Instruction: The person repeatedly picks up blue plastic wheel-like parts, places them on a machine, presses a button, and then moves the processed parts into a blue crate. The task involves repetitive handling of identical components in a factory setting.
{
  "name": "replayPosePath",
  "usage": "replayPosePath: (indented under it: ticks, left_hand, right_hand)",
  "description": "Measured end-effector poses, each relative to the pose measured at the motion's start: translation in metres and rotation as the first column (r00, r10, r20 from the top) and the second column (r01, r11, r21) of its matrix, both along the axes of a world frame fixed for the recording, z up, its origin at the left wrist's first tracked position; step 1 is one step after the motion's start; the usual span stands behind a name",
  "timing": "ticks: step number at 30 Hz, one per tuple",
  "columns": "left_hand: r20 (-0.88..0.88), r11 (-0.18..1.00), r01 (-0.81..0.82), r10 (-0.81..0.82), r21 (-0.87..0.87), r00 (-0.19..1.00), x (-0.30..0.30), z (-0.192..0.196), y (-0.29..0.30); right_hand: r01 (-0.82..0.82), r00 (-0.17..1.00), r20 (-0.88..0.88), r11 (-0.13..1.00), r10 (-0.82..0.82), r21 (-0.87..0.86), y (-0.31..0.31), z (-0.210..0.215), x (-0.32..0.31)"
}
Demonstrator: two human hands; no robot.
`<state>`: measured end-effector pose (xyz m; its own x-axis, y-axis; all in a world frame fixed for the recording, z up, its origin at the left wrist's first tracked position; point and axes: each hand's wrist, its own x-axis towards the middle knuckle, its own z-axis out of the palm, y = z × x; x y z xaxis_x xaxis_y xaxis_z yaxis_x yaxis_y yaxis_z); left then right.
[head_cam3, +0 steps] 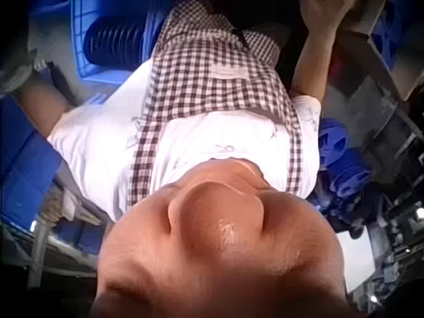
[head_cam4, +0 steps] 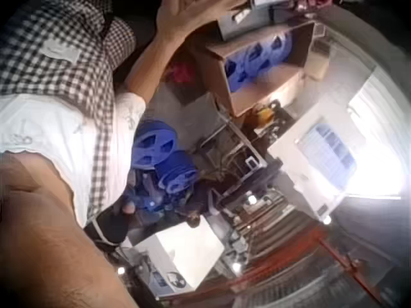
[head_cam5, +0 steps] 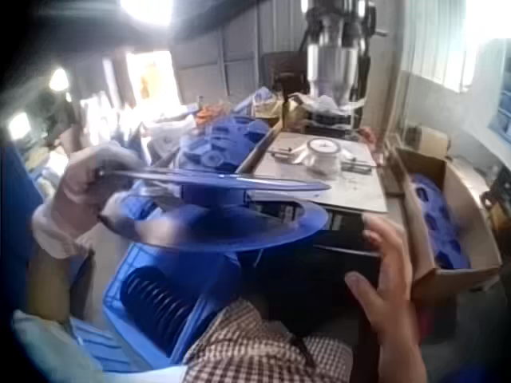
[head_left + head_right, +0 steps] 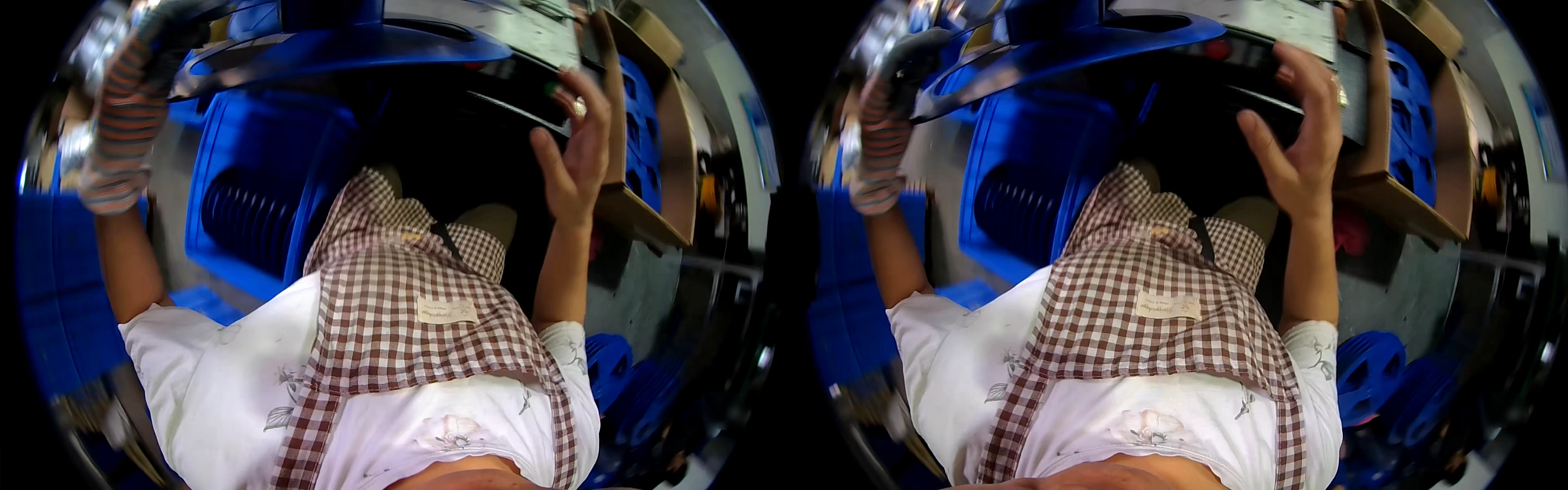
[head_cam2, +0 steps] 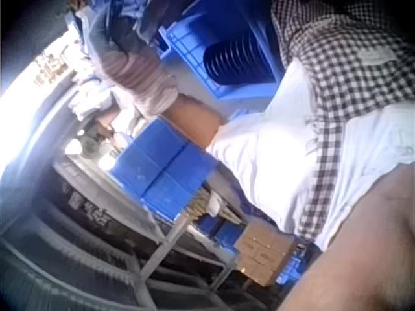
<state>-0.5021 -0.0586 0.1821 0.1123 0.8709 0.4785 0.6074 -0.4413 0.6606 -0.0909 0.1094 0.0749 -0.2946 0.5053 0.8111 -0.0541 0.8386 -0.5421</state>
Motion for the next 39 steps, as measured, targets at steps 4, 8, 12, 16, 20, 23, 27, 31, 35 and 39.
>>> replayPosePath:
  ticks: [4, 8, 12, 16, 20, 23, 27, 31, 35, 39]
  left_hand:
    - [0.083, 0.974, -0.225, 0.227, -0.023, 0.970, -0.021, -0.043, -0.100]
    - [0.138, 0.894, -0.447, 0.446, -0.024, 0.885, 0.066, -0.060, -0.126]
    - [0.285, 0.773, -0.557, 0.631, -0.303, 0.721, 0.039, -0.148, -0.150]
    - [0.431, 0.612, -0.757, 0.761, -0.229, 0.485, 0.005, -0.274, -0.167]
    - [-0.053, 0.351, -0.823, 0.908, -0.447, 0.416, 0.060, -0.375, -0.218]
    - [-0.101, 0.284, -0.681, 0.878, -0.675, 0.467, 0.098, -0.416, -0.216]
    - [0.125, 0.132, -0.369, 0.991, -0.920, 0.043, 0.108, -0.432, -0.198]
    - [-0.314, 0.226, -0.840, 0.854, -0.494, 0.415, 0.118, -0.464, -0.205]
    - [-0.509, 0.133, -0.903, 0.788, -0.408, 0.346, 0.123, -0.439, -0.188]
    - [-0.529, 0.188, -0.920, 0.770, -0.345, 0.356, 0.130, -0.443, -0.187]
  right_hand:
    - [-0.386, 0.879, 0.241, 0.910, 0.412, -0.150, -0.003, 0.006, -0.066]
    - [-0.791, 0.287, 0.042, 0.261, 0.957, -0.554, -0.008, 0.006, -0.102]
    - [-0.590, 0.375, 0.222, 0.416, 0.900, -0.691, 0.010, -0.043, -0.154]
    - [-0.366, 0.519, 0.483, 0.693, 0.706, -0.621, -0.025, -0.053, -0.188]
    - [-0.499, 0.524, 0.565, 0.767, 0.637, -0.402, -0.035, -0.031, -0.170]
    - [-0.459, 0.574, 0.461, 0.732, 0.677, -0.504, -0.015, -0.030, -0.169]
    - [-0.391, 0.591, 0.521, 0.784, 0.615, -0.482, -0.004, -0.037, -0.164]
    - [-0.435, 0.596, 0.433, 0.725, 0.676, -0.534, -0.001, -0.044, -0.163]
    - [-0.455, 0.577, 0.436, 0.715, 0.691, -0.531, -0.007, -0.043, -0.168]
    - [-0.485, 0.543, 0.430, 0.687, 0.721, -0.541, -0.010, -0.042, -0.175]
